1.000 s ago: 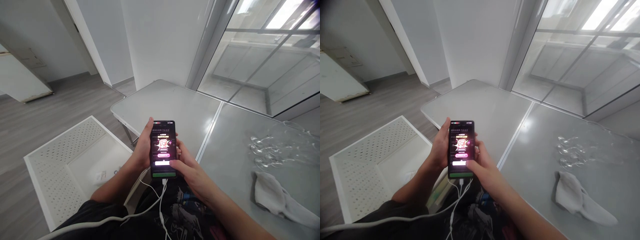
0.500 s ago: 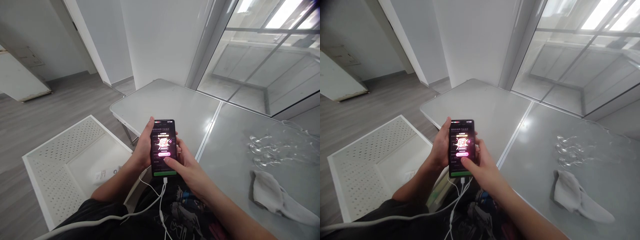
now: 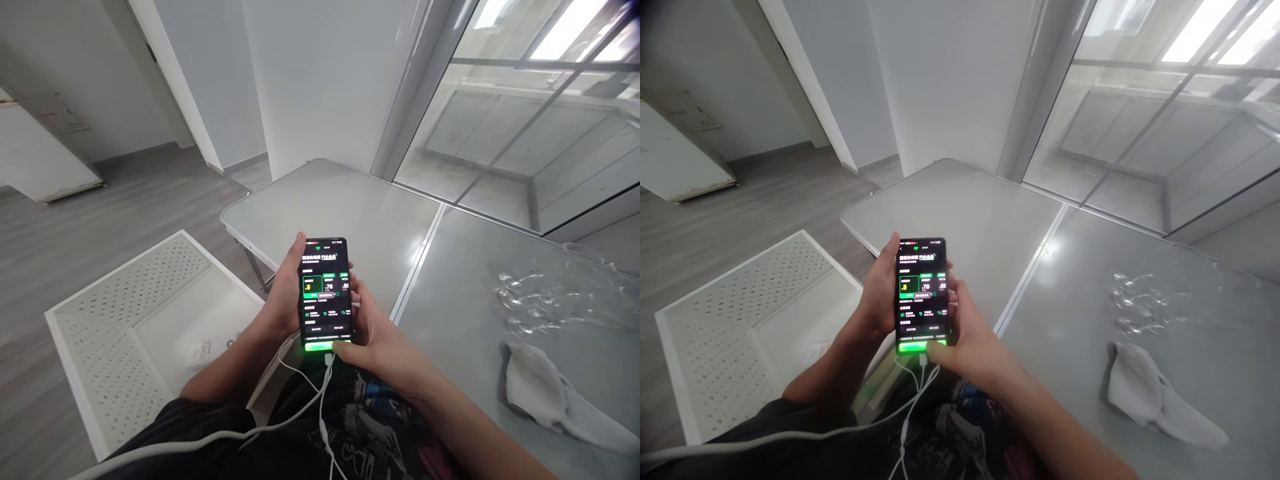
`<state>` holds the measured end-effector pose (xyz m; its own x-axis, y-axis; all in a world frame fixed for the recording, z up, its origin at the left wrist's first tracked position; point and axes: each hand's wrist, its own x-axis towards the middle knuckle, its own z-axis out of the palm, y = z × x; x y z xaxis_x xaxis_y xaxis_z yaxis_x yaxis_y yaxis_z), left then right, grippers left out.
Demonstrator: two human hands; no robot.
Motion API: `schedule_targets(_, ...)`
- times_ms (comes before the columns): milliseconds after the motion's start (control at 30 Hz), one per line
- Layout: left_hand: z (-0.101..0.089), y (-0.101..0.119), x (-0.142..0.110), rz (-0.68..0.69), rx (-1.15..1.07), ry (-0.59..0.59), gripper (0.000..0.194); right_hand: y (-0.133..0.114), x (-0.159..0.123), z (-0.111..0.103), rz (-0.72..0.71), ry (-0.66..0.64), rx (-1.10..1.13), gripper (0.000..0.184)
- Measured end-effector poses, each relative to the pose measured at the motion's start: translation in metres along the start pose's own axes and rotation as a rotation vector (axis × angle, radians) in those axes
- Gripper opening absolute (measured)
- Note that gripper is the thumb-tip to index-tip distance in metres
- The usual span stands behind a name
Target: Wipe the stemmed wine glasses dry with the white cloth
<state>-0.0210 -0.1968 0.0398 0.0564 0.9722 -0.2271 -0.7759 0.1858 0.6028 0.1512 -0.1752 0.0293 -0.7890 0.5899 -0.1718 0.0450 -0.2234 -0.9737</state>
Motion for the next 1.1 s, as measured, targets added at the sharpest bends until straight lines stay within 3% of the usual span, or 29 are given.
schedule_targets(267,0.003,-0.003,0.001,0.024,-0.027,0.016,0.073,0.002,0.003,0.005,0.007,0.103,0.022,0.074)
schedule_targets(433,0.007,-0.005,0.001,0.042,-0.055,0.038,0.072,-0.005,0.005,0.016,0.081,0.216,-0.136,0.1)
schedule_targets(533,0.008,-0.006,0.001,0.064,-0.054,0.043,0.07,-0.007,0.006,0.019,0.093,0.257,-0.148,0.106)
schedule_targets(733,0.007,-0.006,0.0,0.045,-0.055,0.061,0.073,0.002,0.004,0.011,-0.009,0.151,0.054,0.062)
schedule_targets(900,0.006,-0.005,0.001,0.033,-0.069,0.052,0.074,0.001,0.003,0.009,0.053,0.13,-0.074,0.08)
schedule_targets(1100,0.007,-0.009,0.001,0.05,-0.069,0.077,0.072,-0.001,0.008,0.016,0.056,0.259,-0.193,0.092)
